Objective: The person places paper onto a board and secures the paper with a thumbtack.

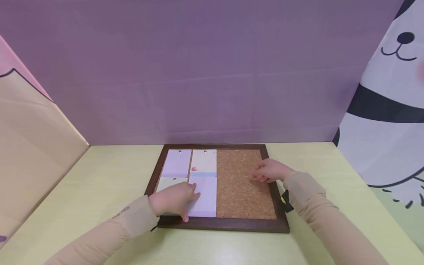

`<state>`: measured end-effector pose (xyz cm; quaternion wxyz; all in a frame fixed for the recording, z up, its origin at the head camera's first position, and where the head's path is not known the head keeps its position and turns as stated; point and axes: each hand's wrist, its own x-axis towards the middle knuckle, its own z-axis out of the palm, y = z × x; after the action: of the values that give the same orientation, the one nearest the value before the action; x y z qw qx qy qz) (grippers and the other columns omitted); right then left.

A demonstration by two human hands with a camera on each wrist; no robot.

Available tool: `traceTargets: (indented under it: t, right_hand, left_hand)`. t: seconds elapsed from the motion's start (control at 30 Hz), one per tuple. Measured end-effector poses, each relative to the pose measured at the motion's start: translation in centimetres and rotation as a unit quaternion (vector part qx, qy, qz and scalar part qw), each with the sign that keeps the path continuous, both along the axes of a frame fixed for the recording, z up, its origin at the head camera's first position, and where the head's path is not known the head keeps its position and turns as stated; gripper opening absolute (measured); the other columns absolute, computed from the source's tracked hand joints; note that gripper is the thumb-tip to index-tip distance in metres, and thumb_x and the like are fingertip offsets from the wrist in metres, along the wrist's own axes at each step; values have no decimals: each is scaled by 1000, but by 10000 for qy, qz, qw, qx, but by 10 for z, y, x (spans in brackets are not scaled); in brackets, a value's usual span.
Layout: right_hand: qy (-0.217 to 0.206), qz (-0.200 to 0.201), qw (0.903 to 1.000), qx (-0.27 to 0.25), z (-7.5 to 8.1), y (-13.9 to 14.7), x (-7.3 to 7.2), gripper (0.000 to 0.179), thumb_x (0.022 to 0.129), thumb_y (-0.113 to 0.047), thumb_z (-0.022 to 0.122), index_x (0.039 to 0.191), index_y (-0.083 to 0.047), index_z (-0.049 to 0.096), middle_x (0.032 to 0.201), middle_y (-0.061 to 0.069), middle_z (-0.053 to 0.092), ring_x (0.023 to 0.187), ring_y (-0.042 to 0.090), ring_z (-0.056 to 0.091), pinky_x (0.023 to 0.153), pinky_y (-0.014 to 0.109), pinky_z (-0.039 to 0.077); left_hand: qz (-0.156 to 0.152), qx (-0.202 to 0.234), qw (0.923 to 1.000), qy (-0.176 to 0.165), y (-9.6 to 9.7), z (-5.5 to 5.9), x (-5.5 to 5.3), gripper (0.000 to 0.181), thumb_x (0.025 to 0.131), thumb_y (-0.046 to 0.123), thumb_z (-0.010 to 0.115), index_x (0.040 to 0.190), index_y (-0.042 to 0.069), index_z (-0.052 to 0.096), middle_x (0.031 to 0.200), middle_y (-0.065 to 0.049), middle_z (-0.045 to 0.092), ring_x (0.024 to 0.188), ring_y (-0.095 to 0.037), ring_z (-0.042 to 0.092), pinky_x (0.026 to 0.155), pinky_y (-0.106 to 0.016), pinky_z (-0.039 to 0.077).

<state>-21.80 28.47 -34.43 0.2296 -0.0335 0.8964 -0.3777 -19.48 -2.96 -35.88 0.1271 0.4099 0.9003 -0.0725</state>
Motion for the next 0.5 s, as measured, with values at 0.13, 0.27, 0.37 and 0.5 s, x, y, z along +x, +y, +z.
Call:
traceTargets:
  t: [0.13, 0.27, 0.37, 0.5]
  right_hand:
    - [39, -57, 9999, 79, -3, 6, 2, 28, 96, -25, 55, 95, 2, 60, 74, -2, 59, 68, 8, 54, 61, 24, 48]
    - [149, -13, 9999, 86, -7, 12, 4, 30, 96, -25, 55, 98, 4, 60, 79, 0, 62, 73, 9, 56, 65, 25, 49]
    - [200, -8, 9998, 36, -7, 16, 5, 34, 95, -25, 55, 107, 6, 59, 85, 2, 65, 78, 10, 58, 69, 26, 51]
    - [230, -78, 9997, -29, -7, 22, 6, 35, 95, -26, 55, 108, 7, 58, 88, 4, 66, 79, 10, 58, 70, 26, 51]
  left_hand:
    - [-84, 22, 10000, 4, 0, 1, 0, 70, 62, 39, 86, 121, 8, 63, 114, -15, 65, 94, -20, 61, 92, -29, 50]
    - [-74, 17, 10000, -1, -1, 0, 0, 72, 62, 40, 85, 123, 8, 63, 118, -16, 64, 98, -22, 61, 94, -30, 49]
    - [-36, 14, 10000, -8, -1, 0, 0, 73, 63, 40, 85, 124, 8, 62, 123, -17, 61, 102, -24, 61, 96, -31, 48]
    - [-36, 35, 10000, -5, -1, -1, -1, 71, 62, 40, 86, 122, 9, 63, 122, -17, 62, 100, -23, 61, 95, -31, 48]
